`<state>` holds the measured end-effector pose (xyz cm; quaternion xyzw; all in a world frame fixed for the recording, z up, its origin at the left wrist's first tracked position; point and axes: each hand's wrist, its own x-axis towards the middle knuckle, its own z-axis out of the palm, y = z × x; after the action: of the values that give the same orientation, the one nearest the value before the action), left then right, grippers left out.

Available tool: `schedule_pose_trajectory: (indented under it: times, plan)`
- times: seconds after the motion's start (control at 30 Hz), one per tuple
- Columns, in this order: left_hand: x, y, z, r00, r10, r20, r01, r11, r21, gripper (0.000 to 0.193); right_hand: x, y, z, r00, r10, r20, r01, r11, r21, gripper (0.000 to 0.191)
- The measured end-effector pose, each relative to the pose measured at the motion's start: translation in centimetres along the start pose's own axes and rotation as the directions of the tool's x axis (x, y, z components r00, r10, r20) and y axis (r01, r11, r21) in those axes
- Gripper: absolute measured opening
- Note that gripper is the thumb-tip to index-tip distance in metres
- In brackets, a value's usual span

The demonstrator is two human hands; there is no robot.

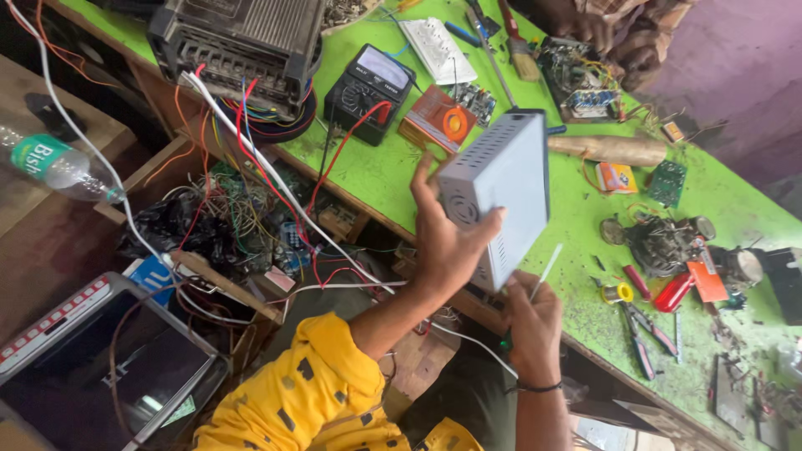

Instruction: The person assembles an electronic device by arranging internal wires, placing a metal cover over the chassis, and securing it with multiple screws using a screwdriver. The person also briefly handles a speaker component and a multimeter on the workbench.

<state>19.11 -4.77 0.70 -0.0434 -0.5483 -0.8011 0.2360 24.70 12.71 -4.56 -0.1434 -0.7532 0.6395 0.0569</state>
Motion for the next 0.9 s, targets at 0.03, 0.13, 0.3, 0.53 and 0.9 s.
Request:
schedule_pose_trajectory:
  times: [0.03,0.13,0.3,0.53,0.9]
  plan:
    - [-0.3,0.3,0.5,0.995,0.098,0.026,-0.099,0.995,0.028,0.101,-0.1,-0.1,0.0,0.999,0.034,0.003,-0.034,0.999,-0.018,0.019]
    - [-0.8,1.1,1.4,0.936,0.324,0.136,-0.342,0.929,0.140,0.092,-0.1,-0.5,-0.2,0.999,-0.024,0.026,0.025,0.999,-0.049,0.023]
    - [-0.5,2.0,0.7,0.810,0.452,0.372,-0.565,0.771,0.294,0.081,-0.3,-1.2,-2.4,0.995,-0.080,-0.067,0.073,0.993,-0.098,0.022]
    - [-1.7,2.2,1.7,0.708,0.449,0.544,-0.681,0.639,0.358,0.090,-3.0,-4.3,-4.7,0.959,-0.199,-0.200,0.211,0.977,0.042,0.016]
    - [-1.5,1.2,2.2,0.770,0.455,0.448,-0.620,0.701,0.353,0.072,-4.0,-11.0,-0.7,0.709,-0.687,-0.158,0.675,0.726,-0.129,0.015]
